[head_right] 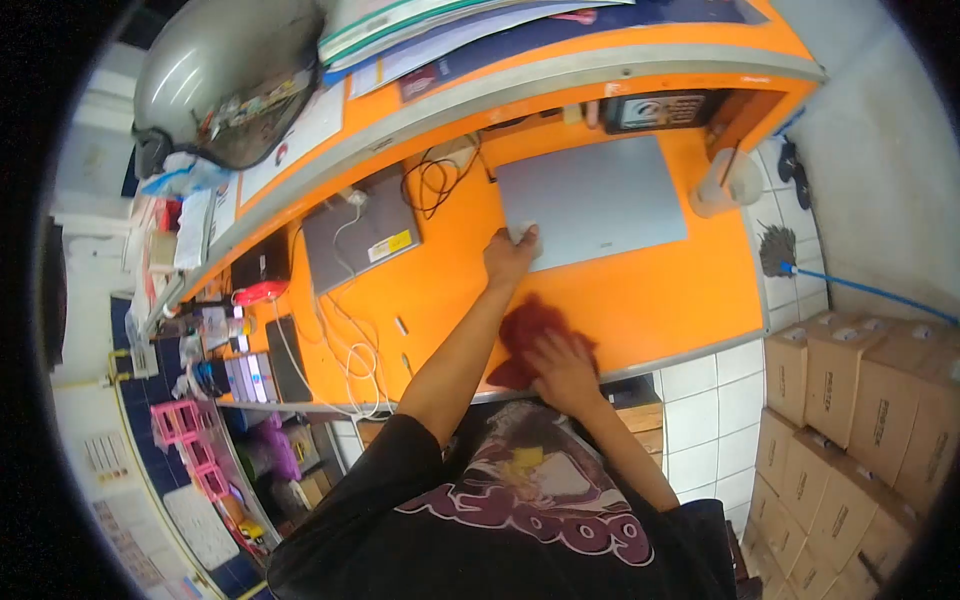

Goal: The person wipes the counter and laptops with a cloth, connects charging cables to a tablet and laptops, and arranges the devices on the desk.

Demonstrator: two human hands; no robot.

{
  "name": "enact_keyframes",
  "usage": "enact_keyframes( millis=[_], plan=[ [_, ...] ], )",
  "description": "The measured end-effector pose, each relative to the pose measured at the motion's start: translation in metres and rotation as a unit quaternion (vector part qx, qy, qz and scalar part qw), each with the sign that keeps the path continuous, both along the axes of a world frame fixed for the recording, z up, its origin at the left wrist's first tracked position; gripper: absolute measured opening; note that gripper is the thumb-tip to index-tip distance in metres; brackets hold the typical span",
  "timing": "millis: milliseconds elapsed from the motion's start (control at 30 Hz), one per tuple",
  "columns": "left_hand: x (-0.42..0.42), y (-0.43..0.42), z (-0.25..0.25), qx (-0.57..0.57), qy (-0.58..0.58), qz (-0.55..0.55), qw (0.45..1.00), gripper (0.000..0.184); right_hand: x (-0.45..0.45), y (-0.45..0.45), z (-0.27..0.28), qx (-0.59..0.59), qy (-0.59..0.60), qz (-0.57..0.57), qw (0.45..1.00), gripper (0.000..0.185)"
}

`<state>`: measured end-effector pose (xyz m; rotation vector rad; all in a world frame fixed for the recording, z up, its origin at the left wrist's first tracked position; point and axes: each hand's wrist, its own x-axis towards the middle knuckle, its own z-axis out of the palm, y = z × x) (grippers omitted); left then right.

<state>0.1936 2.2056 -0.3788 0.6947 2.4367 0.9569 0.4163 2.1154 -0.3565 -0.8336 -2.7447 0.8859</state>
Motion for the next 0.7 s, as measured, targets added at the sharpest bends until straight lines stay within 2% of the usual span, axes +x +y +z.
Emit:
enact_keyframes(
  millis=[67,100,167,200,267,300,367,433,533,633,667,700],
  plan=[
    [-0.005,0.001,-0.004,0.012,0.037,-0.053,0.998,0.053,-0.029,0.002,0.004,-0.008,0.019,0.139,0.99,0.052],
    [-0.007,0.0,-0.003,0.01,0.041,-0.035,0.999,0.053,-0.035,0.002,0.003,-0.009,0.023,0.157,0.987,0.052],
    [-0.012,-0.002,0.015,-0.072,0.077,-0.09,0.99,0.052,-0.042,0.006,-0.003,0.013,0.012,0.172,0.985,0.053],
    [-0.017,-0.009,0.013,-0.074,0.079,-0.069,0.992,0.052,-0.038,0.007,-0.004,0.013,0.016,0.192,0.981,0.053],
    [-0.028,-0.029,0.002,-0.067,0.061,-0.115,0.989,0.046,-0.015,0.011,-0.005,0.045,-0.063,0.124,0.989,0.055],
    [-0.032,-0.046,0.013,-0.068,0.061,-0.093,0.991,0.046,-0.002,0.019,0.001,0.049,-0.079,0.089,0.992,0.056],
    [-0.029,-0.094,0.053,0.03,0.033,-0.03,0.999,0.035,0.02,0.031,0.012,0.076,-0.123,0.015,0.989,0.057],
    [-0.026,-0.149,0.065,0.049,0.018,0.013,0.999,0.029,0.029,0.035,-0.002,0.08,-0.091,-0.024,0.992,0.059],
    [-0.011,-0.212,0.064,0.064,0.028,0.062,0.996,0.029,-0.027,0.013,-0.01,0.064,-0.059,-0.048,0.995,0.058],
    [0.001,-0.245,0.063,0.079,-0.002,0.143,0.987,0.029,-0.103,-0.016,-0.01,0.007,-0.01,0.014,1.0,0.052],
    [0.002,-0.249,0.058,0.077,0.073,0.124,0.987,0.033,-0.126,-0.021,-0.015,-0.135,0.078,0.046,0.987,0.049],
    [0.003,-0.25,0.051,0.075,0.148,0.103,0.981,0.039,-0.145,-0.022,-0.016,-0.273,0.162,0.075,0.945,0.045]
  ],
)
